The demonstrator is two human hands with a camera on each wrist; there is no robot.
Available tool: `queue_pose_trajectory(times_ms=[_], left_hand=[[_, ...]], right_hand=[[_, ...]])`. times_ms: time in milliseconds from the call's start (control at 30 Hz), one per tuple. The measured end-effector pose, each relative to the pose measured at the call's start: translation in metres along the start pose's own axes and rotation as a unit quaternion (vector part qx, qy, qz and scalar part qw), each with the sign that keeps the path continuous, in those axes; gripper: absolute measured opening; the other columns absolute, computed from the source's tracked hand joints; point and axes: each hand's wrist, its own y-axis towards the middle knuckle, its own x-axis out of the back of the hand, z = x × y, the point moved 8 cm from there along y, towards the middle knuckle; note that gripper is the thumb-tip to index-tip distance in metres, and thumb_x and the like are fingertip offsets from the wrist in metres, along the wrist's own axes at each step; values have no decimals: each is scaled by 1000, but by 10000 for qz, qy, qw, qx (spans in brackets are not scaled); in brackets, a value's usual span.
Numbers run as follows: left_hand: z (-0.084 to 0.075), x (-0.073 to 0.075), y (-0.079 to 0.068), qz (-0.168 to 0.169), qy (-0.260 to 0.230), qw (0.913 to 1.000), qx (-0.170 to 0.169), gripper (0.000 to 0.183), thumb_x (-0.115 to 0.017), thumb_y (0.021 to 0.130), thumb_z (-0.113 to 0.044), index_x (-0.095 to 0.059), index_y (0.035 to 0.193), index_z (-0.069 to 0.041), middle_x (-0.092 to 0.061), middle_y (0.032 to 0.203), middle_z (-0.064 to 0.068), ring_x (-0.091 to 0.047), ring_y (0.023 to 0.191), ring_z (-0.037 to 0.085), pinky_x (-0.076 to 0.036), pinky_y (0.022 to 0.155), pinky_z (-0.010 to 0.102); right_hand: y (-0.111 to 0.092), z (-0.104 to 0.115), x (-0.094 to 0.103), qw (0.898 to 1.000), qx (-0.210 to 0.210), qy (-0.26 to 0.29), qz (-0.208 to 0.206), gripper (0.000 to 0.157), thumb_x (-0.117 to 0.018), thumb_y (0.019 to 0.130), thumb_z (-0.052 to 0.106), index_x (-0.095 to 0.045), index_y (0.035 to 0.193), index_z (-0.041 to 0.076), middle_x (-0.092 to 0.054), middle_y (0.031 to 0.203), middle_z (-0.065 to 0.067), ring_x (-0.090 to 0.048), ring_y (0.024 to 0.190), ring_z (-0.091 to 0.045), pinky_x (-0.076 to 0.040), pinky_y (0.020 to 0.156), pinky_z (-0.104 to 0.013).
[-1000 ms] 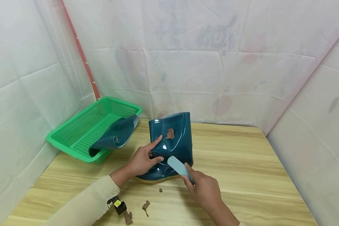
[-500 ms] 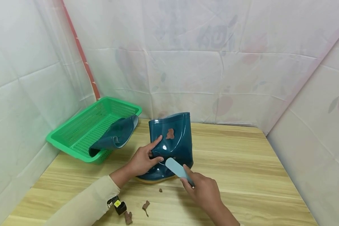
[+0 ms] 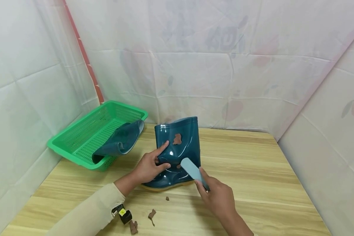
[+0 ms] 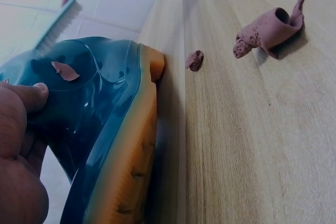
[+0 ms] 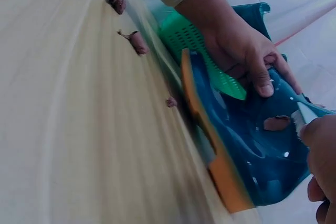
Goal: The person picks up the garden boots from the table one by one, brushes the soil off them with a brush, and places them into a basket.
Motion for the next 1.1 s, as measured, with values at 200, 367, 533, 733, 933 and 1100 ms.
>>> queue_pose_trajectory(times_ms=[200,367,533,733,933,1100], left_hand=[[1,-1,-1,9,-8,10000,-1,86,-78,94,-23,-27,163,-35,-42,54,-7,-48,52,10,-41,53,26],[1,0,-1,13,-36,10000,42,87,-78,94,-23,-26,163,-37,-44,55,-5,-50,53,10,-42,53,26],[1,0,-1,-22,25,10000,5,87,-78,93,-23,-27,163,-36,-43,54,-5,-49,53,10,-42,53,26],[0,0,-2,37,31,10000,-28,87,-77,94,-24,-25,163,-36,-47,55,-4,-50,53,10,-43,54,26],[-2,2,-3,-49,6,10000,-65,86,-78,94,-22,-27,163,-33,-43,53,-5,-48,52,10,-42,53,26],[-3,1,-2,-13,-20,10000,-78,86,-77,94,-23,-27,163,-34,-43,54,-5,-47,52,9,-42,53,26]], right_hand=[[-6,6,-13,9993,22,97,360,51,-87,83,20,-72,130,8,-77,91,-11,-54,61,-4,-37,49,-20],[-5,5,-1,9997,98,202,-40,54,-89,79,14,-72,129,4,-77,91,-13,-57,63,-7,-44,51,-24],[-6,3,-8,9995,-86,190,235,51,-87,83,18,-72,130,8,-76,89,-9,-51,61,-4,-39,50,-23],[-7,5,-5,9997,84,221,-5,53,-89,78,14,-73,128,6,-76,88,-11,-53,61,-4,-41,49,-23],[-5,4,-11,9992,-65,213,324,50,-87,83,19,-72,130,9,-77,91,-11,-51,60,-5,-38,49,-22],[-6,8,-9,9995,94,281,127,52,-89,80,16,-73,129,8,-76,88,-10,-50,59,-3,-37,48,-22]])
